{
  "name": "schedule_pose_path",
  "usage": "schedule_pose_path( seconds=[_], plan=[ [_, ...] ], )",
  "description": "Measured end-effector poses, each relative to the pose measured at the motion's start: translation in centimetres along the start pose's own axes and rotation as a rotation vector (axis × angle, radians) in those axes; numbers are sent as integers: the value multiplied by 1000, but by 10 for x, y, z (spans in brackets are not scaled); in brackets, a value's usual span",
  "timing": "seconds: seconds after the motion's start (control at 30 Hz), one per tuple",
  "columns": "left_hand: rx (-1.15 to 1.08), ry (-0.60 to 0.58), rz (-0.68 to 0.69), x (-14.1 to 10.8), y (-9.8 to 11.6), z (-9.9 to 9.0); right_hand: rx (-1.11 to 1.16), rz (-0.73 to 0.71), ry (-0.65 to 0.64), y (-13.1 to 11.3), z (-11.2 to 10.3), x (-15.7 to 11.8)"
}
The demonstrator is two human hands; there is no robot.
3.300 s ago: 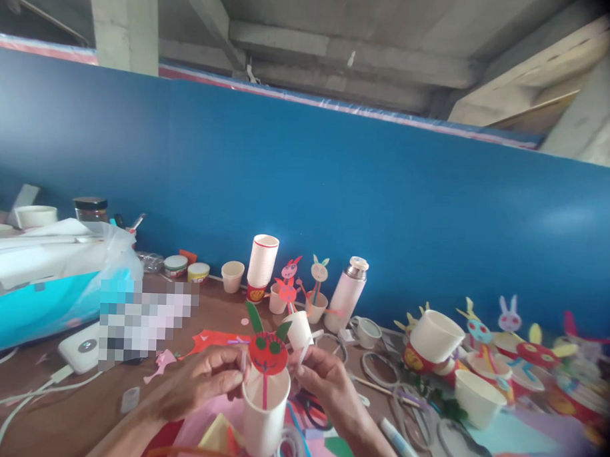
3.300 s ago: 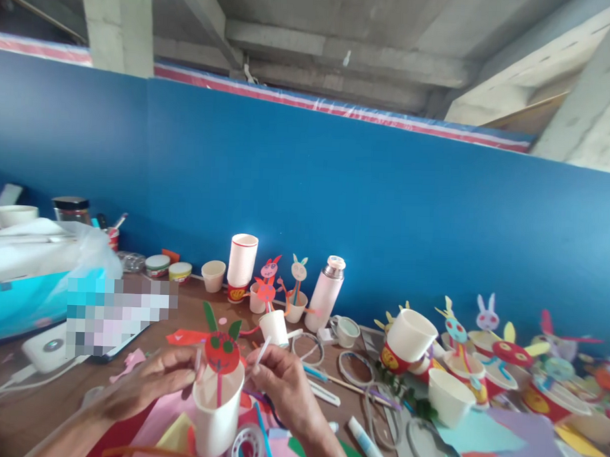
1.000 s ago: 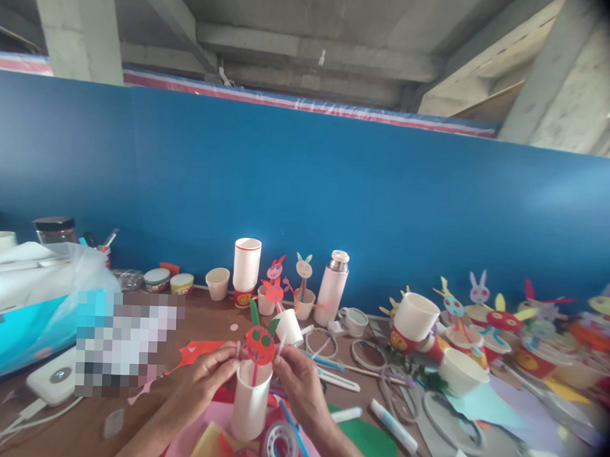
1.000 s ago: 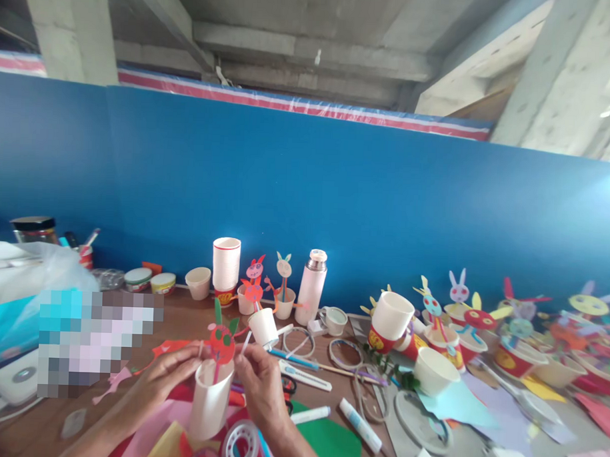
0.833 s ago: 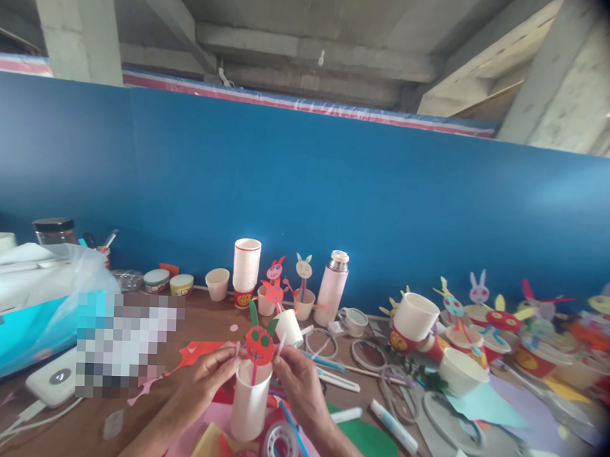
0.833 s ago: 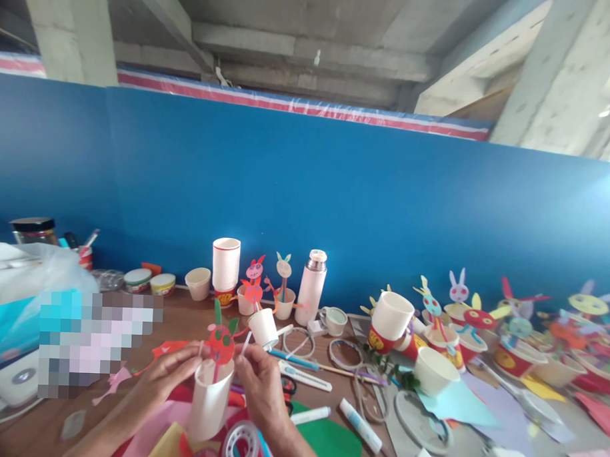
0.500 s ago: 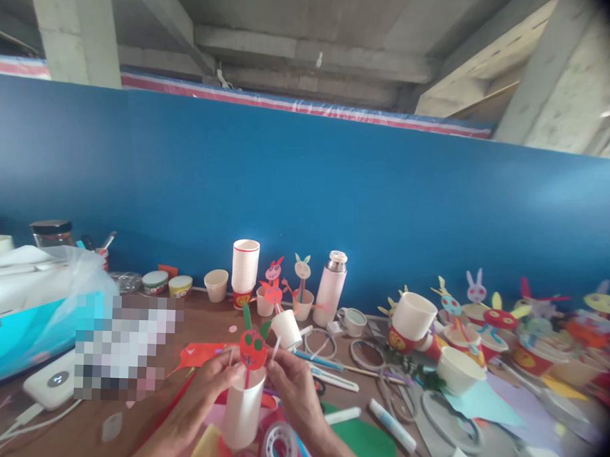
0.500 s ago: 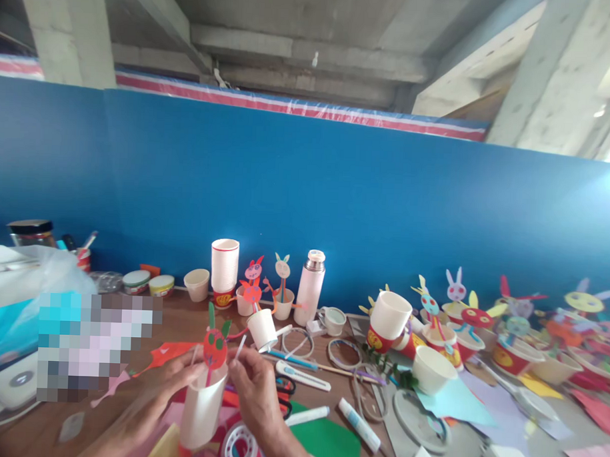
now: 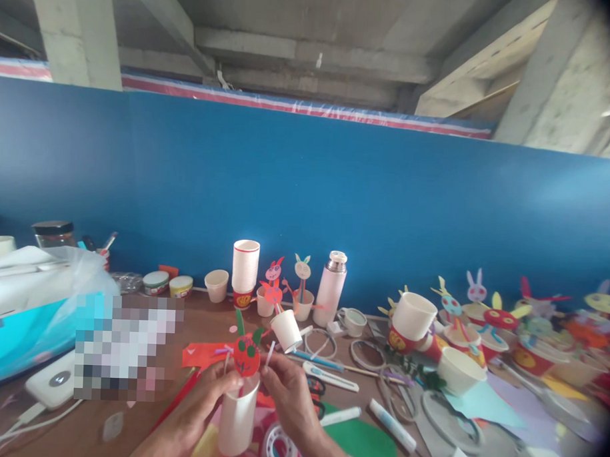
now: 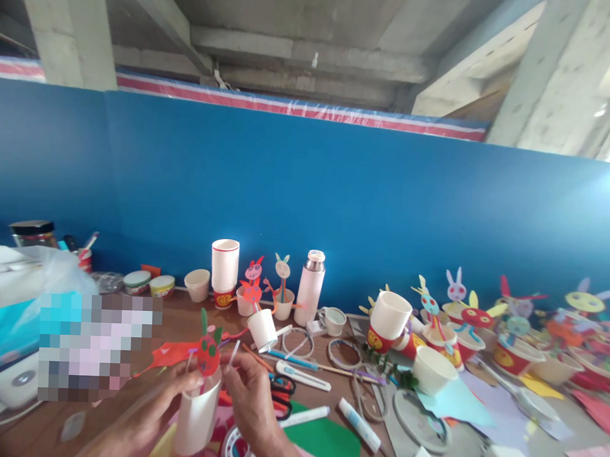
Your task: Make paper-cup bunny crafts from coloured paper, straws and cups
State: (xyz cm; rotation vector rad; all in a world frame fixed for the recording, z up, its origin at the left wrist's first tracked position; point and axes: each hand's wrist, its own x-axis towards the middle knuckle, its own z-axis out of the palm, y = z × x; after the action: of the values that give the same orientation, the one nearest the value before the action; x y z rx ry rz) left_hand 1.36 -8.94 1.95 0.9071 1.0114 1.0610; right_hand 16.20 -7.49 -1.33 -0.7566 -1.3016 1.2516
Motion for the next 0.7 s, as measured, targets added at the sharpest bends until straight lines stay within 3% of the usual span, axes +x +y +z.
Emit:
schedule_pose_path(
  seconds=[0.47,0.57,0.7],
  plan=[
    [-99,-189,-34,7,-5,-7,-130,9,78,7,0,0],
    [-119,-240,-6,7,-5,-8,-142,11,57,8,-1,1],
    [-113,-203,-33,7,-5,-8,-69,5,-21,6,0,1]
  ],
)
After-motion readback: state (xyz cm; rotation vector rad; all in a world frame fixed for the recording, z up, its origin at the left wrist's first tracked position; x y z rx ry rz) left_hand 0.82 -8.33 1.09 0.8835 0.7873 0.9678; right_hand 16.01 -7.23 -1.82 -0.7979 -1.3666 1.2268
